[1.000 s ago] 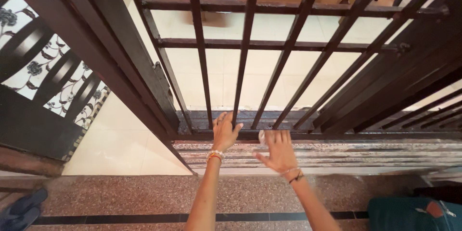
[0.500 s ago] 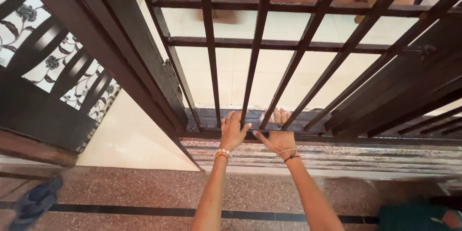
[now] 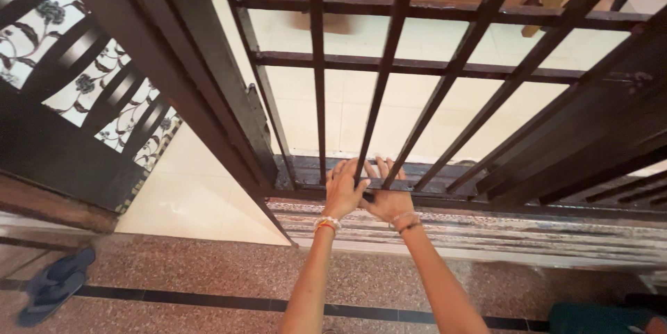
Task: The person wipes the lower bars of a dark metal gate with a white cloth. They move along the gate, cleaning the horizontal and vertical bars methodically from left to right.
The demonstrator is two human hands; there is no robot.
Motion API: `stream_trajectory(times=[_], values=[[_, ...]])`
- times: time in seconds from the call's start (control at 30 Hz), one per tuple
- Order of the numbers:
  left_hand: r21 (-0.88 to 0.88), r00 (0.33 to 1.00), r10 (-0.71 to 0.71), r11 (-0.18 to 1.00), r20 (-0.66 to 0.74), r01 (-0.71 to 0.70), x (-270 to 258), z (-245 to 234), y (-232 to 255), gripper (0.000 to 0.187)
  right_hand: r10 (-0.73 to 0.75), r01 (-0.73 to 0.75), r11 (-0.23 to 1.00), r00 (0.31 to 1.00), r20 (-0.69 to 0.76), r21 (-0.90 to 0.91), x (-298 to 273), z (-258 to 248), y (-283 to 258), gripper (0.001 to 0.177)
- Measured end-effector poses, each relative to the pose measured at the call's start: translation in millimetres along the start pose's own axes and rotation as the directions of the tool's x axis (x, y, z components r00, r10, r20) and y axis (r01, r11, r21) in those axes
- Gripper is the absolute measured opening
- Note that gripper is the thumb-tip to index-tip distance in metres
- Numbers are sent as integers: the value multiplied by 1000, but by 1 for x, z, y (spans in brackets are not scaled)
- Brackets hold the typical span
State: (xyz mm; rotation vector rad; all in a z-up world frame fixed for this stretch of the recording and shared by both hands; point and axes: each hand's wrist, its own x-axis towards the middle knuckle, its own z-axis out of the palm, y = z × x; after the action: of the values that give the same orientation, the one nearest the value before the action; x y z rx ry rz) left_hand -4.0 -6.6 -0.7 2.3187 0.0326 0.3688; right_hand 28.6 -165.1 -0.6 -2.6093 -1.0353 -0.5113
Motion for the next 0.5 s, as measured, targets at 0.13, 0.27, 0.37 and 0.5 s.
stream_trajectory(times=[0.13, 0.27, 0.37, 0.5], values=[[14, 1000, -10, 1000, 2, 10, 1, -2, 3, 60, -35, 30, 995, 998, -54, -98, 12, 22, 2, 87], [7, 999, -33, 999, 34, 33, 1, -6, 6, 55, -79, 84, 995, 994, 77, -61, 1, -18, -39, 106], [-1, 1000, -19, 1000, 22, 19, 0, -6, 4, 57, 18, -22, 1000, 892, 453, 3, -8, -45, -71, 108], [-22, 996, -72, 997, 55, 73, 0, -12, 12, 58, 2, -9, 1000, 881, 474, 13, -4, -27, -69, 97]])
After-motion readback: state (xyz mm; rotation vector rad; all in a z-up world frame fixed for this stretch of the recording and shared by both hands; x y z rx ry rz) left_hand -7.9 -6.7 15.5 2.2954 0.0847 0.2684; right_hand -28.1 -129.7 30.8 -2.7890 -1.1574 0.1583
